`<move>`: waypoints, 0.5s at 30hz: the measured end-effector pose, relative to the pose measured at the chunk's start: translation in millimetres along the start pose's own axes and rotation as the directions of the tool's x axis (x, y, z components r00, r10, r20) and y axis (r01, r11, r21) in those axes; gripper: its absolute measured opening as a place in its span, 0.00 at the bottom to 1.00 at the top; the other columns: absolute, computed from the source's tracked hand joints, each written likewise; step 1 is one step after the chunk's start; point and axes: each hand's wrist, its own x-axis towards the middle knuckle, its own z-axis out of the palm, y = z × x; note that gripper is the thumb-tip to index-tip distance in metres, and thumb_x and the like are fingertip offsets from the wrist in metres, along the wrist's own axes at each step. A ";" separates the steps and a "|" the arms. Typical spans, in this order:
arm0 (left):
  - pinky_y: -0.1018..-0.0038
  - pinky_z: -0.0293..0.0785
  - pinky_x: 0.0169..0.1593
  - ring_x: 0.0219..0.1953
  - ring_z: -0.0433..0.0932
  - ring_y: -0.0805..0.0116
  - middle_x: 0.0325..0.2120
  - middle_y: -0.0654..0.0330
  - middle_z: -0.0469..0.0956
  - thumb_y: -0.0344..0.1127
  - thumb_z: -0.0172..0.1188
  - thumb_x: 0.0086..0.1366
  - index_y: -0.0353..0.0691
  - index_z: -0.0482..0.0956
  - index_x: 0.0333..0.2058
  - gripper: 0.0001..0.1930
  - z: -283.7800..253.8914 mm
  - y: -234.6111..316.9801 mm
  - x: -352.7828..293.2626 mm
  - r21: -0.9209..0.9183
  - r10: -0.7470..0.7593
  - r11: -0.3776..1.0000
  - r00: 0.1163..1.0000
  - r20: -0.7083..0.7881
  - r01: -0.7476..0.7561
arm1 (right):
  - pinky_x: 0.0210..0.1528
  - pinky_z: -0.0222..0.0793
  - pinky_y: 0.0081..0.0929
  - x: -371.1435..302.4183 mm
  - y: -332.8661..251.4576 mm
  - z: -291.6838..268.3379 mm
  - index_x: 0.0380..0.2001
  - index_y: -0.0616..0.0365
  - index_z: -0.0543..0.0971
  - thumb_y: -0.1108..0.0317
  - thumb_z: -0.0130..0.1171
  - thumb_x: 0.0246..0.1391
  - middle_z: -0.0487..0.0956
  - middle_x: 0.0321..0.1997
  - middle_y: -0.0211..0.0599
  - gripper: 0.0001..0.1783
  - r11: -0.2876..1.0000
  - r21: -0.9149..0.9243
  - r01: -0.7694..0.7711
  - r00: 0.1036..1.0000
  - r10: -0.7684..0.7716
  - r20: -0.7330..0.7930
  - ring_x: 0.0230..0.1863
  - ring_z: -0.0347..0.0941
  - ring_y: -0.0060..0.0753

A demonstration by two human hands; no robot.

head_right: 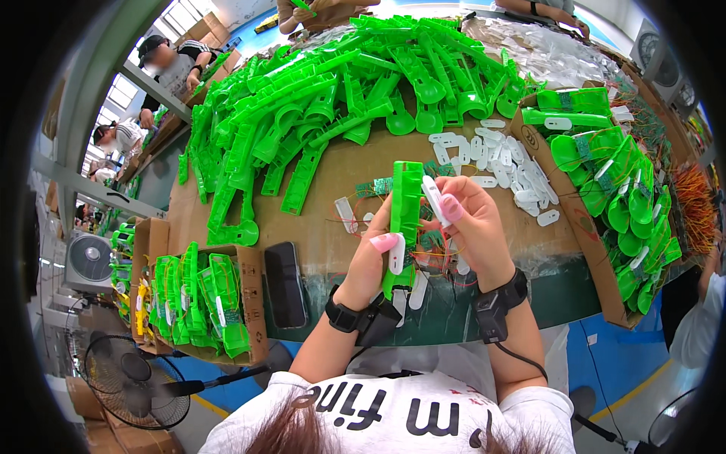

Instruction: Assembling circuit boards and plastic components into green light housings.

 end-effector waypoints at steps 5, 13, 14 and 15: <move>0.70 0.62 0.52 0.49 0.67 0.64 0.55 0.55 0.58 0.35 0.42 0.53 0.39 0.41 0.62 0.37 -0.8 -0.1 3.0 -0.019 -0.022 1.000 0.994 0.108 0.024 | 0.41 0.70 0.18 0.9 -2.0 -3.6 0.42 0.65 0.70 0.63 0.57 0.51 0.73 0.41 0.35 0.19 0.990 0.137 -0.043 0.998 0.038 0.040 0.36 0.71 0.20; 0.76 0.70 0.41 0.48 0.69 0.62 0.55 0.53 0.57 0.34 0.42 0.55 0.38 0.38 0.62 0.36 -3.1 0.7 0.2 0.025 -0.075 0.997 0.994 0.085 0.073 | 0.51 0.66 0.20 3.8 -6.4 -12.7 0.46 0.67 0.70 0.70 0.55 0.51 0.72 0.48 0.43 0.19 0.991 0.137 -0.003 0.998 -0.005 0.058 0.49 0.69 0.28; 0.76 0.70 0.41 0.48 0.69 0.62 0.55 0.53 0.57 0.34 0.42 0.55 0.38 0.38 0.62 0.36 -2.8 -0.4 0.0 0.025 -0.076 0.997 0.993 0.088 0.075 | 0.52 0.66 0.20 3.7 -5.0 -16.3 0.46 0.67 0.70 0.71 0.55 0.52 0.72 0.48 0.43 0.19 0.993 0.112 0.037 0.999 -0.039 0.017 0.49 0.69 0.29; 0.75 0.70 0.41 0.48 0.69 0.62 0.55 0.52 0.56 0.33 0.42 0.55 0.39 0.36 0.62 0.37 -4.3 -2.7 -0.6 0.026 -0.058 0.998 0.994 0.090 0.056 | 0.52 0.66 0.21 3.9 -3.5 -17.3 0.46 0.67 0.70 0.71 0.54 0.52 0.72 0.49 0.44 0.18 0.993 0.087 0.074 0.997 -0.072 -0.021 0.49 0.69 0.30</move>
